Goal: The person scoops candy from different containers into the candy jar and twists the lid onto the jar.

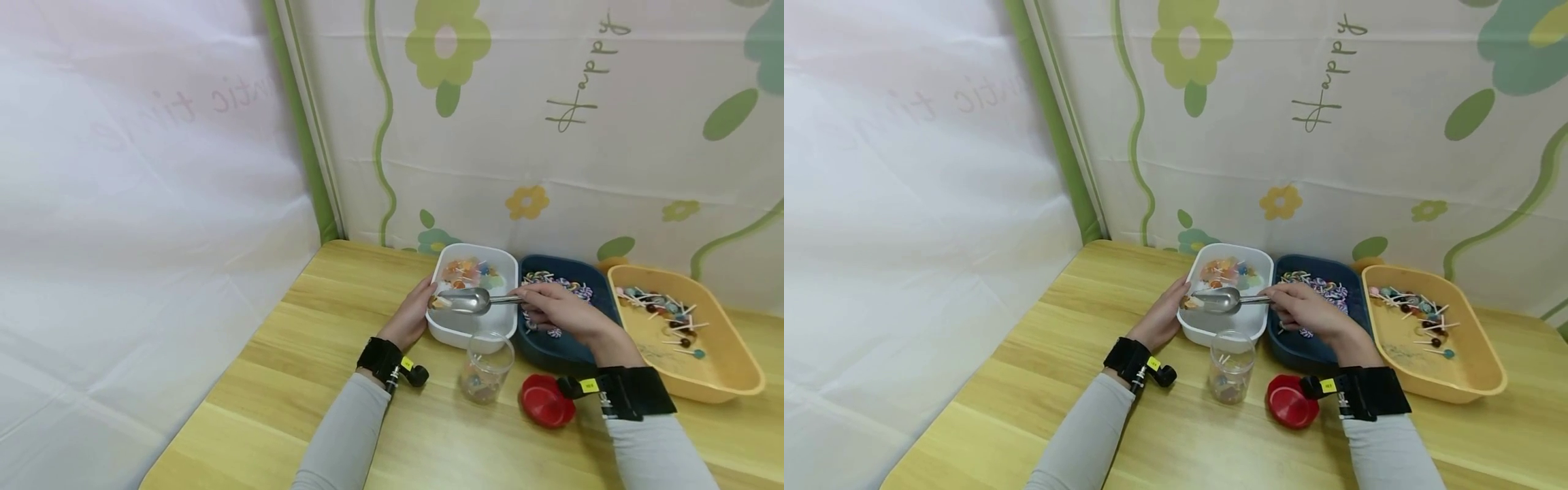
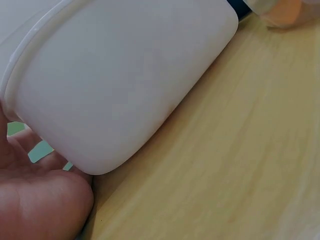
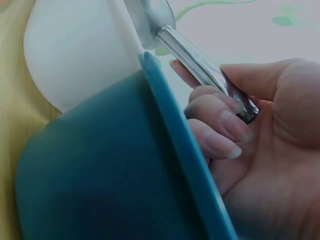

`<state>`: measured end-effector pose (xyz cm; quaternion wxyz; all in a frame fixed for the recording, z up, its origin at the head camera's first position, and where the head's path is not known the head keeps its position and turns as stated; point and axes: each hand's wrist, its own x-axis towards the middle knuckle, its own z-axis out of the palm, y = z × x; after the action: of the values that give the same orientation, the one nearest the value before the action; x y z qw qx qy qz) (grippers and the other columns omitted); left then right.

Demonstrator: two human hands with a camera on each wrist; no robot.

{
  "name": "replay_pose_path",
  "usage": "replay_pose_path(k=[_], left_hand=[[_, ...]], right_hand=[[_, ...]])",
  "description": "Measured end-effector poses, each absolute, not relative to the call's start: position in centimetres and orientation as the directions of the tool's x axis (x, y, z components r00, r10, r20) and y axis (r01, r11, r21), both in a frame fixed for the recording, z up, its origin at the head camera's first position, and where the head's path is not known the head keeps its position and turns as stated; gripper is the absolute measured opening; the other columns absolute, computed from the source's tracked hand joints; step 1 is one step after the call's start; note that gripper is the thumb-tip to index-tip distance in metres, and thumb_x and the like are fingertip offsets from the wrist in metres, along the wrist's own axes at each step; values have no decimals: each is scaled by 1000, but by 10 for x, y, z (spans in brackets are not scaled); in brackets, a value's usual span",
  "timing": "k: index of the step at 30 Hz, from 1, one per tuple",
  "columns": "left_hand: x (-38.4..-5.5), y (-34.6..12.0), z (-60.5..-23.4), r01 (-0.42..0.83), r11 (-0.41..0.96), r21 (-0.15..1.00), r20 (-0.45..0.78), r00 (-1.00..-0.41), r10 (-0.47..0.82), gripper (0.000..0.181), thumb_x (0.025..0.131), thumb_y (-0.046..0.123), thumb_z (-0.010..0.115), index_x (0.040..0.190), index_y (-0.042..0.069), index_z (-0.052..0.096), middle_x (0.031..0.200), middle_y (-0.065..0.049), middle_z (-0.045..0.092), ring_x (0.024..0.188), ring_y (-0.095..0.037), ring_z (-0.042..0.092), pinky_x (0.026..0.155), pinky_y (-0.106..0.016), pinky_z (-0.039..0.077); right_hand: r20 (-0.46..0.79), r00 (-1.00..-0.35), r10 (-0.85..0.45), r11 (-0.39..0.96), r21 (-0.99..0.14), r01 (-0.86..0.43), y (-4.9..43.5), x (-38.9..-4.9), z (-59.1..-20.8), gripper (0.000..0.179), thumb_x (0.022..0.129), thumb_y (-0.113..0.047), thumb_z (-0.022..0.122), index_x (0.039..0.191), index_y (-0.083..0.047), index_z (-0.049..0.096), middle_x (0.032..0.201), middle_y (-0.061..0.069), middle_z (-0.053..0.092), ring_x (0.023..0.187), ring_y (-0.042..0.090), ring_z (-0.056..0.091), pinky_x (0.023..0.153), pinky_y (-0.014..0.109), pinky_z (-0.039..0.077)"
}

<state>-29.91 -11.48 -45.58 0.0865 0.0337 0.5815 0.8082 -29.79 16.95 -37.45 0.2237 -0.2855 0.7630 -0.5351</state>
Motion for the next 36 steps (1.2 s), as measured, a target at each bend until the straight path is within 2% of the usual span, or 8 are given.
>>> replay_pose_path(k=[4, 13, 19, 24, 33, 36], left_hand=[[-298, -116, -459, -104, -306, 946, -49, -982, 184, 45, 102, 32, 37, 146, 23, 30, 151, 0, 24, 133, -16, 23, 112, -42, 19], [-299, -116, -461, -88, -311, 946, -29, -982, 189, 44, 103, 30, 34, 147, 22, 29, 152, -2, 22, 132, -15, 24, 111, -41, 20], [-297, -116, -461, -93, -303, 949, -33, -980, 196, 45, 103, 32, 34, 147, 23, 28, 152, 0, 23, 133, -15, 23, 112, -41, 20], [-300, -117, -459, -70, -323, 944, -1, -978, 209, 46, 103, 32, 33, 147, 21, 27, 152, -5, 21, 134, -19, 22, 112, -42, 19], [-299, -119, -459, -80, -327, 942, -14, -980, 199, 44, 104, 27, 32, 147, 19, 28, 152, -7, 23, 133, -21, 24, 111, -40, 23], [-298, -120, -460, -85, -319, 944, -23, -981, 193, 44, 104, 28, 32, 147, 20, 28, 152, -6, 23, 133, -20, 24, 111, -40, 23]], right_hand=[[-57, -788, -613, 284, -946, -153, 172, -297, -376, 39, 103, -27, 37, 121, 5, 53, 63, 5, 36, 48, 16, 31, 44, 31, 34], [-55, -801, -596, 268, -954, -135, 178, -299, -374, 41, 103, -30, 38, 123, 3, 53, 65, 7, 34, 51, 21, 32, 47, 41, 26], [5, -784, -621, 233, -953, -191, 188, -293, -361, 41, 103, -28, 37, 124, 4, 51, 67, 10, 32, 53, 29, 31, 49, 44, 23], [76, -772, -631, 190, -950, -248, 203, -285, -339, 40, 104, -24, 33, 123, 7, 49, 65, 9, 30, 53, 29, 28, 53, 46, 21], [215, -708, -673, 94, -924, -371, 237, -262, -310, 33, 104, -6, 26, 115, 14, 50, 66, 7, 29, 50, 26, 25, 48, 42, 21], [234, -708, -666, 117, -905, -408, 244, -255, -305, 33, 103, -3, 25, 112, 14, 52, 69, 6, 30, 49, 25, 26, 47, 40, 23]])
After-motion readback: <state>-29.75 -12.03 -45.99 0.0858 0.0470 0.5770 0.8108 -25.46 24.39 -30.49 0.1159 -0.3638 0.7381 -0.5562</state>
